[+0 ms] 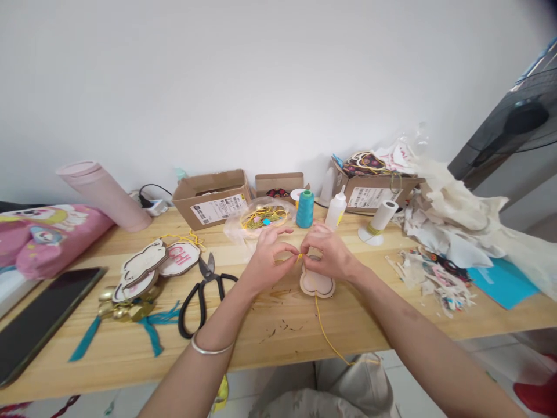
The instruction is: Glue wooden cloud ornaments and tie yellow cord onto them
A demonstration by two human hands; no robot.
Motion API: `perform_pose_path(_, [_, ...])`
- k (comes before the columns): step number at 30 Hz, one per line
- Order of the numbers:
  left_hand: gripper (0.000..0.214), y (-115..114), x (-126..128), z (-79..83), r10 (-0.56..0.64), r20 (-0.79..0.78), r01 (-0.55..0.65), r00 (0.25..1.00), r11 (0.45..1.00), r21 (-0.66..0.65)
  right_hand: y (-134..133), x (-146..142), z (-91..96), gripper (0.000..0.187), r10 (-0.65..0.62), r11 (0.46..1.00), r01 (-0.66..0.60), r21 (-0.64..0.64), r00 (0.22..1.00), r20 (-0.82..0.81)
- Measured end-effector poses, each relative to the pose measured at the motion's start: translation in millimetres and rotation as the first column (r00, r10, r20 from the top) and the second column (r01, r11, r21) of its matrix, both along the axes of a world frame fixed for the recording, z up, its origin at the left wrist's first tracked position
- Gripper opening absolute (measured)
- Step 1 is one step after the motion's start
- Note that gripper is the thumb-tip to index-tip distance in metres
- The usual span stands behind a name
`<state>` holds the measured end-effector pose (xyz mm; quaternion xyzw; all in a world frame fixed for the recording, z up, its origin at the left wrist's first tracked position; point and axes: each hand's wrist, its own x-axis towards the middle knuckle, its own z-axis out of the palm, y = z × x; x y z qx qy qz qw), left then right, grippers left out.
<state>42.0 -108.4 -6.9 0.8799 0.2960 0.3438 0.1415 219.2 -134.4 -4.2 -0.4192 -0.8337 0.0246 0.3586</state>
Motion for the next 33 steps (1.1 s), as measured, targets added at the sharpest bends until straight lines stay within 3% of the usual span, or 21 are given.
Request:
perform_pose_path(11, [0.010, -0.1, -0.9, -0.6, -0.013, -0.046, 0.012, 0.999, 1.000, -0.020, 0.5, 0.3, -4.5, 0.009, 0.028, 0.999, -0.028, -0.038, 1.000, -0.002])
perform_pose_path(17, [0.010, -1.4, -0.8, -1.1, -0.009, 0.027, 0.011, 1.000, 0.997, -0.072, 1.0, 0.5, -3.1, 0.010, 0.024, 0.998, -0.025, -0.052, 0.999, -0.021])
perform_pose_path(33, [0.012, 4.3, -2.3, -6.1, -0.042, -0.060, 0.041, 0.997, 0.999, -0.033, 2.8, 0.7, -6.6, 0.008, 0.021, 0.996, -0.030, -0.080, 0.995, -0.102])
